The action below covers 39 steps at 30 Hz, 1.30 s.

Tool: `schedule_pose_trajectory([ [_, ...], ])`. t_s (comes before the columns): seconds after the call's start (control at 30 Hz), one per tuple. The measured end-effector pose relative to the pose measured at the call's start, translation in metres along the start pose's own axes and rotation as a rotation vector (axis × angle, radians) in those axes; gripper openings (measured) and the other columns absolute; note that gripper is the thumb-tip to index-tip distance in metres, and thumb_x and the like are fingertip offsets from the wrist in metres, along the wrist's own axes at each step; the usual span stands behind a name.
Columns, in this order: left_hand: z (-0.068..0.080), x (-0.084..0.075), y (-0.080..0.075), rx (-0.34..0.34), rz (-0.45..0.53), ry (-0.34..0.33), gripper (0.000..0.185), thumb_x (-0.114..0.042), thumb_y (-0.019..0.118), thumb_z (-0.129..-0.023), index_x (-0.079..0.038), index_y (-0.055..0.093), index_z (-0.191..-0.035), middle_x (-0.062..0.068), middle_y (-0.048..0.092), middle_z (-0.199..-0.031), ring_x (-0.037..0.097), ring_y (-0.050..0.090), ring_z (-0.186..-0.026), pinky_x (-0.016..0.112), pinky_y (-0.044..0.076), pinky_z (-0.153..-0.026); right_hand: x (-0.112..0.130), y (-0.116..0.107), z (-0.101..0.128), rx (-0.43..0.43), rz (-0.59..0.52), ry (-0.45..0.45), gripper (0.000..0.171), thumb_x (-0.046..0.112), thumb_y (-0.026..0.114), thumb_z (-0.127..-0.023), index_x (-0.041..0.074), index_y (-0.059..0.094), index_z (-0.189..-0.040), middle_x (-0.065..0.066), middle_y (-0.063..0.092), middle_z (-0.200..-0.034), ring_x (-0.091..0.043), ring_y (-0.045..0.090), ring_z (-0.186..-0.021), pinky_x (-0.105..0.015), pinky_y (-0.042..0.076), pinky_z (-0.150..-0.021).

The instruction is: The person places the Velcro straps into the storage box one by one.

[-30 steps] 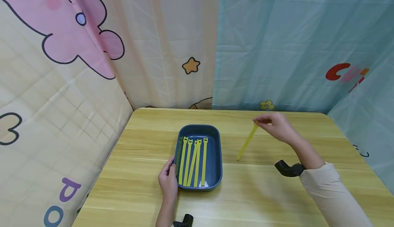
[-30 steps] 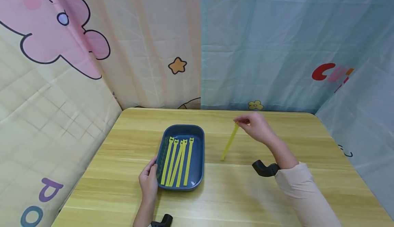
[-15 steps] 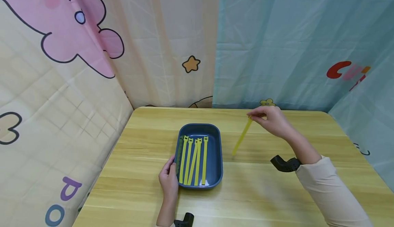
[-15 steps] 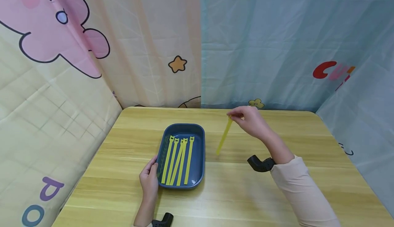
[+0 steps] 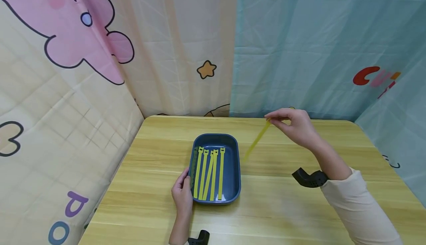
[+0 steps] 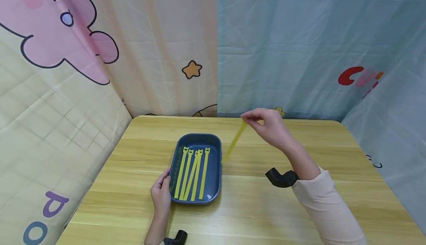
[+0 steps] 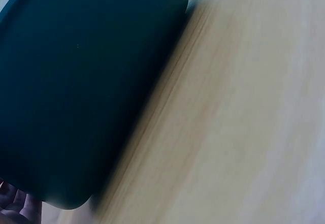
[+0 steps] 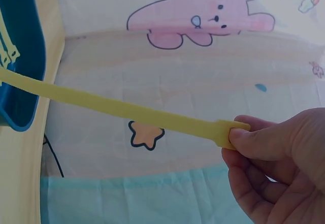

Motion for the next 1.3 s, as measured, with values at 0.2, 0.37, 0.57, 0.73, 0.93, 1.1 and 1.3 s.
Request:
schedule_pose_trajectory([
  [0.2, 0.001, 0.001, -0.001, 0.001, 0.002, -0.005, 0.030, -0.002, 0.047, -0.092, 0.005, 0.059, -0.118, 0.016, 0.057, -0.122, 0.022, 0.051, -0.109, 0.013, 0.044, -0.078, 0.018, 0.003, 0.002, -0.011, -0.110, -0.042, 0.021, -0.006, 0.064, -0.081, 0.006, 0.071, -0.097, -0.003, 0.068, -0.094, -0.013, 0.061, -0.086, -0.015, 0.047, -0.072],
  [0.37, 0.002, 0.001, -0.001, 0.007, 0.001, -0.007, 0.030, -0.003, 0.047, -0.092, 0.005, 0.058, -0.119, 0.016, 0.056, -0.122, 0.022, 0.050, -0.111, 0.013, 0.043, -0.079, 0.027, 0.017, 0.004, 0.005, -0.160, -0.102, 0.022, -0.008, 0.066, -0.078, 0.004, 0.071, -0.095, -0.003, 0.069, -0.091, -0.014, 0.063, -0.084, -0.018, 0.050, -0.070],
  [0.57, 0.001, 0.003, -0.001, 0.006, 0.002, -0.013, 0.030, -0.003, 0.047, -0.093, 0.005, 0.058, -0.119, 0.016, 0.057, -0.122, 0.021, 0.050, -0.111, 0.013, 0.043, -0.080, 0.031, 0.035, 0.008, 0.048, -0.145, -0.148, 0.024, -0.011, 0.067, -0.075, 0.004, 0.071, -0.094, -0.001, 0.069, -0.090, -0.012, 0.064, -0.082, -0.021, 0.051, -0.069],
  [0.73, 0.001, 0.003, -0.002, 0.000, 0.002, -0.006, 0.030, -0.003, 0.047, -0.092, 0.005, 0.058, -0.119, 0.016, 0.057, -0.122, 0.020, 0.051, -0.110, 0.013, 0.043, -0.080, 0.031, 0.050, 0.012, 0.123, -0.161, -0.134, 0.024, -0.010, 0.067, -0.076, 0.005, 0.071, -0.094, -0.001, 0.068, -0.090, -0.014, 0.063, -0.080, -0.024, 0.052, -0.067],
  [0.93, 0.001, 0.003, -0.001, -0.002, -0.003, -0.008, 0.030, -0.003, 0.047, -0.092, 0.005, 0.059, -0.118, 0.016, 0.057, -0.121, 0.020, 0.051, -0.110, 0.014, 0.044, -0.080, 0.032, 0.065, 0.015, 0.183, -0.188, -0.143, 0.023, -0.009, 0.067, -0.077, 0.005, 0.071, -0.094, 0.000, 0.067, -0.089, -0.010, 0.061, -0.077, -0.027, 0.052, -0.066],
  [1.1, 0.000, 0.005, -0.001, -0.002, -0.010, -0.016, 0.030, -0.003, 0.047, -0.091, 0.004, 0.060, -0.118, 0.015, 0.058, -0.121, 0.020, 0.052, -0.109, 0.015, 0.044, -0.081, 0.033, 0.072, 0.019, 0.236, -0.204, -0.129, 0.021, -0.007, 0.066, -0.079, 0.006, 0.071, -0.095, 0.000, 0.068, -0.091, -0.010, 0.061, -0.079, -0.026, 0.051, -0.067],
  [1.3, 0.000, 0.001, 0.000, 0.006, 0.017, 0.032, 0.029, 0.001, 0.047, -0.091, 0.007, 0.060, -0.116, 0.018, 0.057, -0.120, 0.022, 0.051, -0.110, 0.015, 0.044, -0.081, 0.036, 0.073, 0.021, 0.290, -0.199, -0.119, 0.020, -0.005, 0.065, -0.081, 0.007, 0.070, -0.096, 0.001, 0.068, -0.092, -0.010, 0.061, -0.081, -0.026, 0.050, -0.066],
])
Point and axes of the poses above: each hand's wrist, its own z-axis away from the middle knuckle, its own y-axis out of the palm, x = y × z, the point moved 4 cm from there along -z, towards the middle knuckle
